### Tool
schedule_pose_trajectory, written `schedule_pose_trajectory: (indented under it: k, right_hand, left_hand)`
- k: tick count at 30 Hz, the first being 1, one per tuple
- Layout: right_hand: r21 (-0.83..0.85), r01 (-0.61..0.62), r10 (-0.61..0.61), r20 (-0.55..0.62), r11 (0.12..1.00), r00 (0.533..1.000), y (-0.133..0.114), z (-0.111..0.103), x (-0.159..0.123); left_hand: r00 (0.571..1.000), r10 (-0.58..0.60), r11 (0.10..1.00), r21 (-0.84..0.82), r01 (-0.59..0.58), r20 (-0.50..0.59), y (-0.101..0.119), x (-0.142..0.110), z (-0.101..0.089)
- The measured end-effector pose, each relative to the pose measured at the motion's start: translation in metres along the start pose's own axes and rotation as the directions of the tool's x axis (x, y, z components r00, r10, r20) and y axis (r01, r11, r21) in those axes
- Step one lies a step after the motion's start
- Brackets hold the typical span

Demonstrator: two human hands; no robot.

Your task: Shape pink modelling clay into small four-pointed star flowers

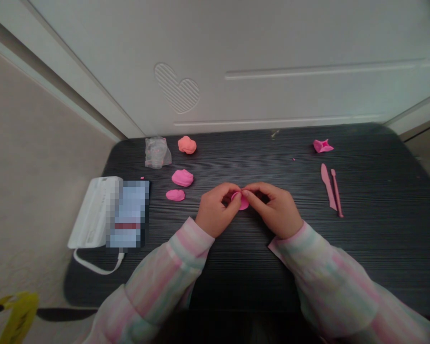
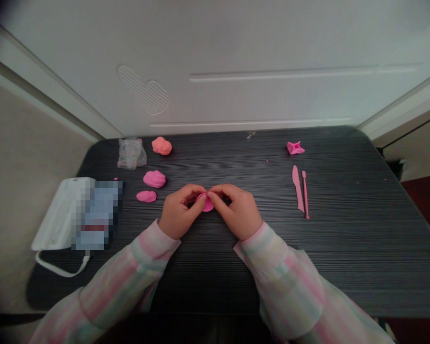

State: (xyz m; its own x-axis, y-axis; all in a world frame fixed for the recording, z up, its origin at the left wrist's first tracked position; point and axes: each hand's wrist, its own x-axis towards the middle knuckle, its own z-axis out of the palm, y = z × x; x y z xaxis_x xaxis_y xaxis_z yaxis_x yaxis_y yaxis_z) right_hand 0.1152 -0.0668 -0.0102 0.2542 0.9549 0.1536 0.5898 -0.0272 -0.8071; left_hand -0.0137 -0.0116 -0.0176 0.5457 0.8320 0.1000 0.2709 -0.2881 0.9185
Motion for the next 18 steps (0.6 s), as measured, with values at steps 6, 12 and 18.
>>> schedule_pose_trajectory:
  k: [6, 12, 18]
  right_hand:
    - [-0.053, 0.053, -0.054, -0.019, 0.997, 0.998, 0.0006, -0.0002, 0.0007]
    - [-0.177, 0.164, -0.189, -0.135, 0.970, 0.973, 0.0000, 0.0007, -0.0009]
    - [-0.283, 0.241, -0.289, -0.142, 0.929, 0.947, 0.0011, 0.0008, -0.0026]
  left_hand:
    - [0.996, -0.088, 0.978, -0.189, 0.092, 0.027, 0.0004, 0.0004, 0.0012]
    - [0.996, -0.050, 0.999, -0.002, 0.050, -0.070, 0.0008, 0.0011, 0.0029]
    - [0.975, 0.153, 0.943, 0.318, -0.096, -0.160, 0.0006, 0.0008, -0.0001]
